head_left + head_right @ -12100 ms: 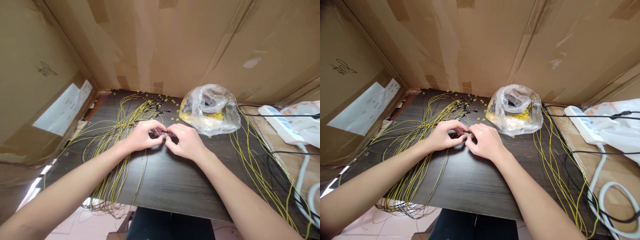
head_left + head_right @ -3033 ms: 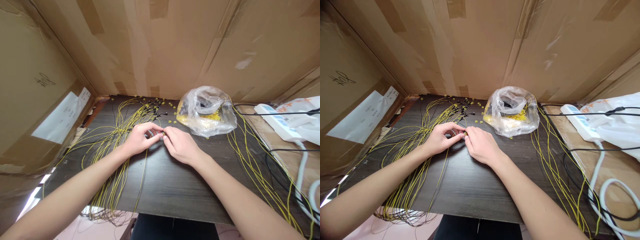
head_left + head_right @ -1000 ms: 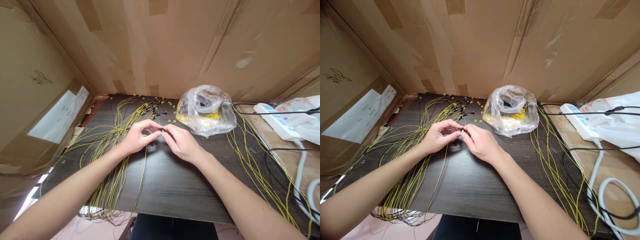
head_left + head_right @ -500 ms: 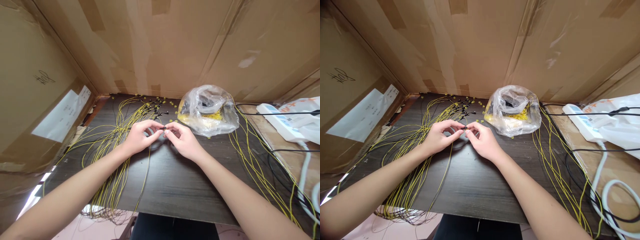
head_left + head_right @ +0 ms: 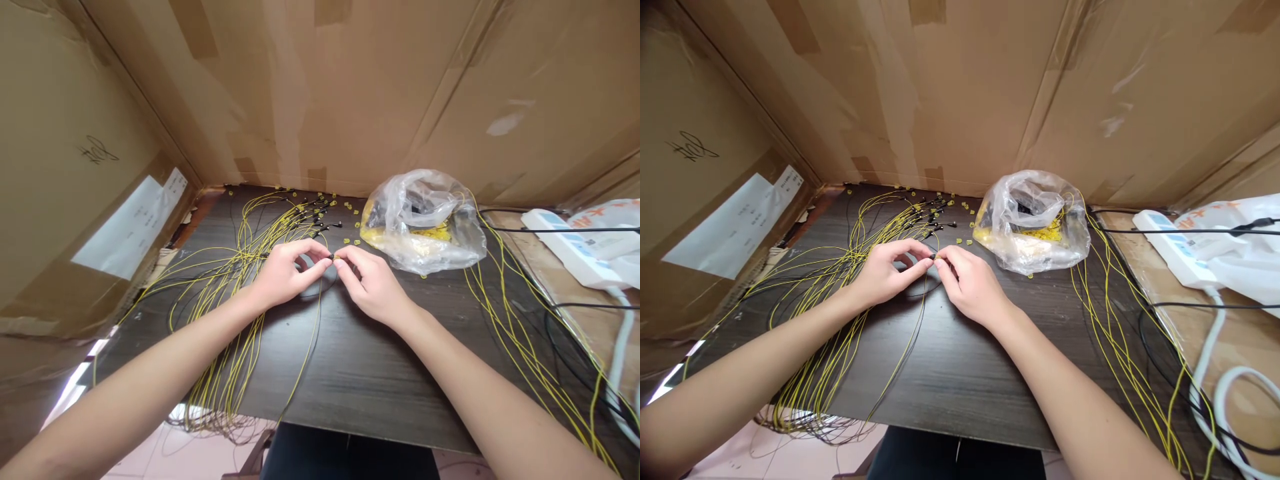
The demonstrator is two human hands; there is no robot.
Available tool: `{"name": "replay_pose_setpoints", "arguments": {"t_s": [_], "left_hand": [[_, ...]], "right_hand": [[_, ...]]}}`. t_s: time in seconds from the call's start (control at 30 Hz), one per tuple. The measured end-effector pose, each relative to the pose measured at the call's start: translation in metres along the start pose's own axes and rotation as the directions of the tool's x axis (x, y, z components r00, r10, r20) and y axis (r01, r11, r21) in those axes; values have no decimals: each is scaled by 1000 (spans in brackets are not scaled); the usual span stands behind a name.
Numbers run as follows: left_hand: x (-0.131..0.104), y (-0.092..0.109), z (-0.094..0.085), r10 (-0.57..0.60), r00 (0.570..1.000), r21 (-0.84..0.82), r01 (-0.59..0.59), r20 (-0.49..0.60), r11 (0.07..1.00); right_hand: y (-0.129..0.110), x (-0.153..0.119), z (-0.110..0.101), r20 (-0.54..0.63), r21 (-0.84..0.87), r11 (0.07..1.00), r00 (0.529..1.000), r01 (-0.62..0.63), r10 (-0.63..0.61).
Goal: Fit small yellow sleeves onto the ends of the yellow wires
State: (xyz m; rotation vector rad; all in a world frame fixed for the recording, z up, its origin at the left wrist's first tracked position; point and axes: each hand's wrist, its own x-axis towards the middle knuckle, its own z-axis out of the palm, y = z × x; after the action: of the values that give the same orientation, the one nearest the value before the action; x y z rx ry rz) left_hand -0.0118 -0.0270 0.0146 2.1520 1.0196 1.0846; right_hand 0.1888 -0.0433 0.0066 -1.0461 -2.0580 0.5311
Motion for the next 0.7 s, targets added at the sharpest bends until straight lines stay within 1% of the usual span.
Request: {"name": "replay_pose_setpoints", "arguments": {"t_s": [0.17, 0.37, 0.57, 0.7], "left_hand": [[0, -4, 0, 5, 999, -15, -6, -34, 1000], [0, -8, 0, 68, 997, 7, -68, -30, 998], [0, -7, -1, 179, 982, 41, -177, -55, 983], [-1, -7, -1, 219, 975, 86, -215, -48, 973]], "right_hand": [[2, 0, -1, -8, -38, 998, 999, 44, -45], [4, -1, 1, 27, -88, 995, 998, 51, -49], [1, -1, 3, 54, -21, 1000, 998, 11, -10], [-2, 0, 1, 72, 47, 999, 997, -22, 19]]}}
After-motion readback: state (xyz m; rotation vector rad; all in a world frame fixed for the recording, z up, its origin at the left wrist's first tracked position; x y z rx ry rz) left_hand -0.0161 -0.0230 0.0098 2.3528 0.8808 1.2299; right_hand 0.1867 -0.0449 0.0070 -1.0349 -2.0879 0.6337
